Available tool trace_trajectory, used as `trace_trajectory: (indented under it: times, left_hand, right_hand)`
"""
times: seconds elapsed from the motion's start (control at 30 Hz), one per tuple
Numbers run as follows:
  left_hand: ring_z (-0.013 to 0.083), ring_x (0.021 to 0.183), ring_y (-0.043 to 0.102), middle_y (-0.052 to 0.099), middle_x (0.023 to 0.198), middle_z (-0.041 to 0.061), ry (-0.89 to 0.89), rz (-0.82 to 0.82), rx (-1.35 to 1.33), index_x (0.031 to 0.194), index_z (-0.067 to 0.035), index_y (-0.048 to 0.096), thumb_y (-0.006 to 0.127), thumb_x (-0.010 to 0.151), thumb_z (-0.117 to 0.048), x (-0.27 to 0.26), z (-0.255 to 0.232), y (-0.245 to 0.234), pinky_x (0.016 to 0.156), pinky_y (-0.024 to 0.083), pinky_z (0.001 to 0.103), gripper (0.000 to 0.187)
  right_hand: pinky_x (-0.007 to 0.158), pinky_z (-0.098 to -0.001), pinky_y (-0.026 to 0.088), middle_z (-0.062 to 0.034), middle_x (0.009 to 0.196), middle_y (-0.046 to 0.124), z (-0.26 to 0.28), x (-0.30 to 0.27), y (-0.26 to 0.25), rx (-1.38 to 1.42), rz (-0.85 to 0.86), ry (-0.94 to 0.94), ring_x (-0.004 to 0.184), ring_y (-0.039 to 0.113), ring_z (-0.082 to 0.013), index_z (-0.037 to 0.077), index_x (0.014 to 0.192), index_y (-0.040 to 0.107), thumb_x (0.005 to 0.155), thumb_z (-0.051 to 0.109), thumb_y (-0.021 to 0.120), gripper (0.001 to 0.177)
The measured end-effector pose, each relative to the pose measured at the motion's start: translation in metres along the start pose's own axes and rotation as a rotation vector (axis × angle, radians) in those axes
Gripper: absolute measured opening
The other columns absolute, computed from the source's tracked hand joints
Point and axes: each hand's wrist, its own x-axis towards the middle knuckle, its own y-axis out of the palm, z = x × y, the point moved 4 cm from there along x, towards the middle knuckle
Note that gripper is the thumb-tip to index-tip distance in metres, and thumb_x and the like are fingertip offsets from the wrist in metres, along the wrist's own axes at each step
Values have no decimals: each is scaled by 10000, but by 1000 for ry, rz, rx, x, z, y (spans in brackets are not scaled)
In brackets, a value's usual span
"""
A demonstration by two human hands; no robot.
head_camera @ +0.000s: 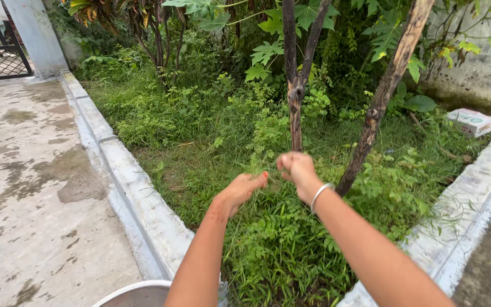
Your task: The person pulls out weeds and grass from around the base of trees by hand, tossing some of the pulled vegetation into a metal bowl.
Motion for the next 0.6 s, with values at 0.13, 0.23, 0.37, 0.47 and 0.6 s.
trace_trajectory:
  times: [0.13,0.23,0.37,0.47,0.6]
  left_hand:
    - [318,1536,268,424,1604,141,40,-29,-120,1157,-96,662,499,979,-516,29,12,-1,1216,197,550,484]
    - [286,1433,429,568,1473,140,97,-160,-356,1125,-99,666,437,1020,-448,62,32,-9,1180,306,502,430]
    - [261,1025,665,693,1072,106,52,-341,-779,1050,-93,627,447,1062,-302,110,85,-26,979,526,486,277]
    - [254,809,592,612,892,97,-15,-605,-755,987,-49,601,463,1102,-323,137,127,-49,801,511,484,328]
    - [311,805,651,672,909,138,-289,-827,-405,947,-25,599,414,1095,-354,137,163,-72,782,496,485,405]
  right_hand:
    - [868,-375,575,-141,892,709,-63,10,7,-112,72,165,873,682,-208,13,855,666,1016,218,523,297]
    - [933,-389,549,-100,1031,766,-93,13,24,-134,299,249,1041,721,-202,75,925,670,1018,237,508,248]
    - [942,-446,538,-117,1064,755,-137,31,57,-40,506,282,1003,729,-239,92,904,624,1022,275,559,227]
    - [959,-454,563,-100,1046,770,-167,60,66,-212,501,245,952,743,-215,87,969,723,975,240,601,196]
    - [1039,-404,508,-122,1133,728,-179,104,58,-878,234,-219,1095,681,-252,74,1035,742,917,202,665,190]
